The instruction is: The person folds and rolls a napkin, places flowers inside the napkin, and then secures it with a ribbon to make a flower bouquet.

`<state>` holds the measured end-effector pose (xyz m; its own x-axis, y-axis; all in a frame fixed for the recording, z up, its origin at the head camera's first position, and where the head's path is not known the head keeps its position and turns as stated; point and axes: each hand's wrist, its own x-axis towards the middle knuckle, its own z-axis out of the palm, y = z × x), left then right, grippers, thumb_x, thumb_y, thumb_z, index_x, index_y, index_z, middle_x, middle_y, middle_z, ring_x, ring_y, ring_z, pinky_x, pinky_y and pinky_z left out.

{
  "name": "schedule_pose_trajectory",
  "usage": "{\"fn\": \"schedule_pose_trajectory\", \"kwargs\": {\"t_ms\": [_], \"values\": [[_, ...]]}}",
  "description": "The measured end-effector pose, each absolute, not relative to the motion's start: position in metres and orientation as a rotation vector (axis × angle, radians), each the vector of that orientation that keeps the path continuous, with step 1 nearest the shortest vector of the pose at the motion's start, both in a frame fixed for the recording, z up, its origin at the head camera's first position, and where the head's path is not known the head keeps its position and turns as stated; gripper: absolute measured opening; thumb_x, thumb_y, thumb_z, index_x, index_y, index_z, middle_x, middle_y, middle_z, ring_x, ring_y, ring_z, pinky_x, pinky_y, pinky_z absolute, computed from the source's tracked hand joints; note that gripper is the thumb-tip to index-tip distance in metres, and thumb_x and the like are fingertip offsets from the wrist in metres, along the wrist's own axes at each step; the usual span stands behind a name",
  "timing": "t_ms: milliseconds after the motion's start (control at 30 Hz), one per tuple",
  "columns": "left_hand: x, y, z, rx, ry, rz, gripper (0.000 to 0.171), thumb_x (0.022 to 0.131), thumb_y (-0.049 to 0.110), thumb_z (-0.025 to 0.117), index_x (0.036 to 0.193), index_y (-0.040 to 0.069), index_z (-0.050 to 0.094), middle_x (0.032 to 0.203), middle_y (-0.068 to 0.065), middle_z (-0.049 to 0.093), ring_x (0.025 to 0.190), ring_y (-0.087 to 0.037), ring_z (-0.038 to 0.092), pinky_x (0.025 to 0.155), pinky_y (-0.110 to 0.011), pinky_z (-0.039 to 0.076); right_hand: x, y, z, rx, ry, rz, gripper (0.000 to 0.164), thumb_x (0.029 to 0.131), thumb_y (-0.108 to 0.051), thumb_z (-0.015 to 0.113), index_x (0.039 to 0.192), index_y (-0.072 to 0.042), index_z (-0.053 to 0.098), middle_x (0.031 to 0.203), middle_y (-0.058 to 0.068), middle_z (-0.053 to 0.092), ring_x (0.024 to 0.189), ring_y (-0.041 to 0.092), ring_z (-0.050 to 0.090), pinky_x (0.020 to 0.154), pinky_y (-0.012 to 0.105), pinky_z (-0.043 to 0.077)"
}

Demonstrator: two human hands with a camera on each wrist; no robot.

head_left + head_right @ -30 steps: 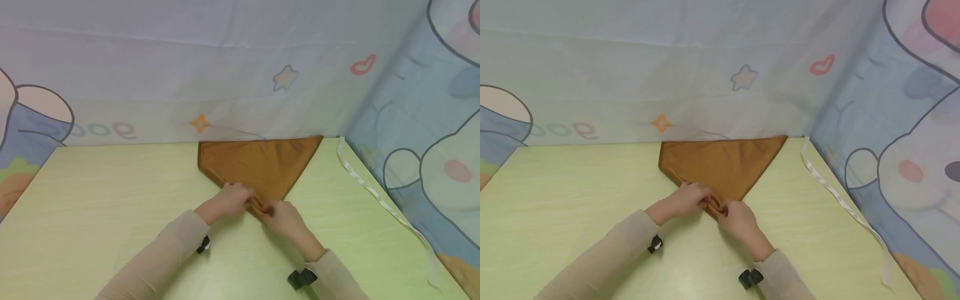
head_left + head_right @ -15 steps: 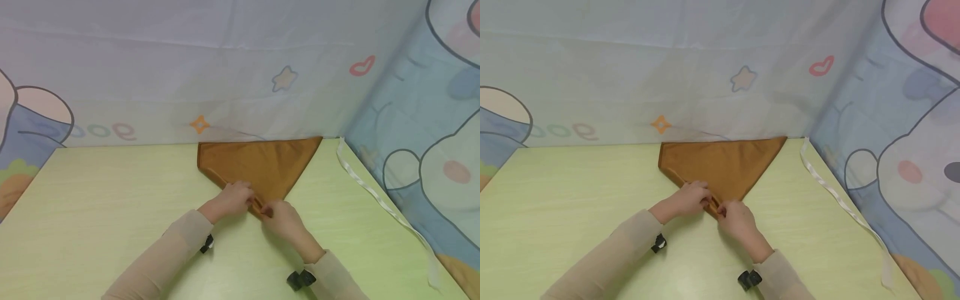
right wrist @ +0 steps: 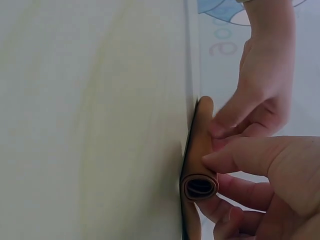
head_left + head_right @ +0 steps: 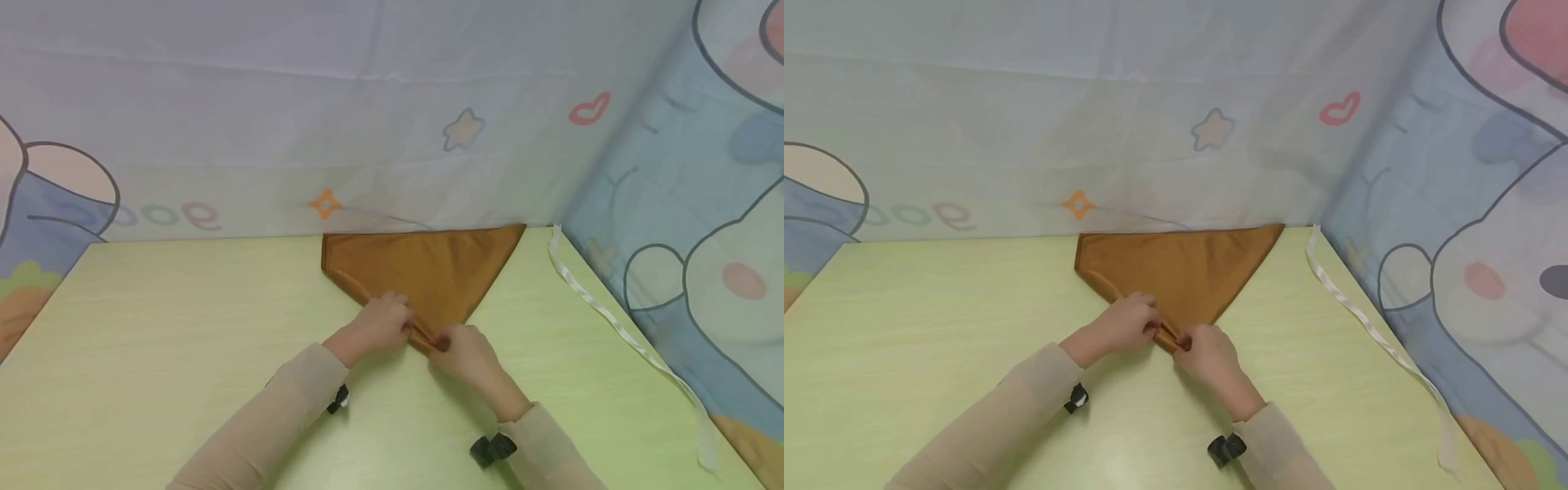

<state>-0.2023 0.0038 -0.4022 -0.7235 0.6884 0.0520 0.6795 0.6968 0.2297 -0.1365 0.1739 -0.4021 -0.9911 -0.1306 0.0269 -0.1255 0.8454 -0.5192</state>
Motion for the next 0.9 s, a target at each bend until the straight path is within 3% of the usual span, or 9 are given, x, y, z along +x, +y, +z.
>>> {"fn": "schedule_pose_trajectory", "kwargs": {"t_ms": [200,533,900], "values": [[-0.203,0.004,-0.406,1.166,2.808,0.341,0.024,0.078,0.001,0.067,0.099,0.008,0.074,0.098,-0.005,0.058,0.095,-0.025,0.054,0.078,-0.041,0.048,-0.14,0.178,-0.405,-0.167,2.958,-0.884,0.004,0.079,-0.011,0.071,0.081,-0.008,0.073,0.076,0.0,0.066,0.07,0.014,0.054,0.064,0.03,0.044],[-0.199,0.002,-0.401,1.206,2.787,0.344,0.013,0.082,0.005,0.069,0.094,0.009,0.074,0.094,-0.005,0.061,0.093,-0.028,0.057,0.076,-0.044,0.048,-0.139,0.181,-0.404,-0.185,2.902,-0.907,0.007,0.082,-0.011,0.071,0.086,-0.007,0.075,0.082,0.001,0.069,0.074,0.014,0.058,0.067,0.031,0.047],[-0.182,-0.008,-0.397,1.231,2.753,0.263,0.015,0.081,0.009,0.07,0.095,0.012,0.075,0.094,-0.002,0.062,0.092,-0.026,0.058,0.075,-0.046,0.048,-0.127,0.183,-0.404,-0.333,2.782,-0.995,0.007,0.082,-0.01,0.071,0.085,-0.005,0.074,0.077,0.001,0.068,0.065,0.009,0.054,0.057,0.025,0.045]]}}
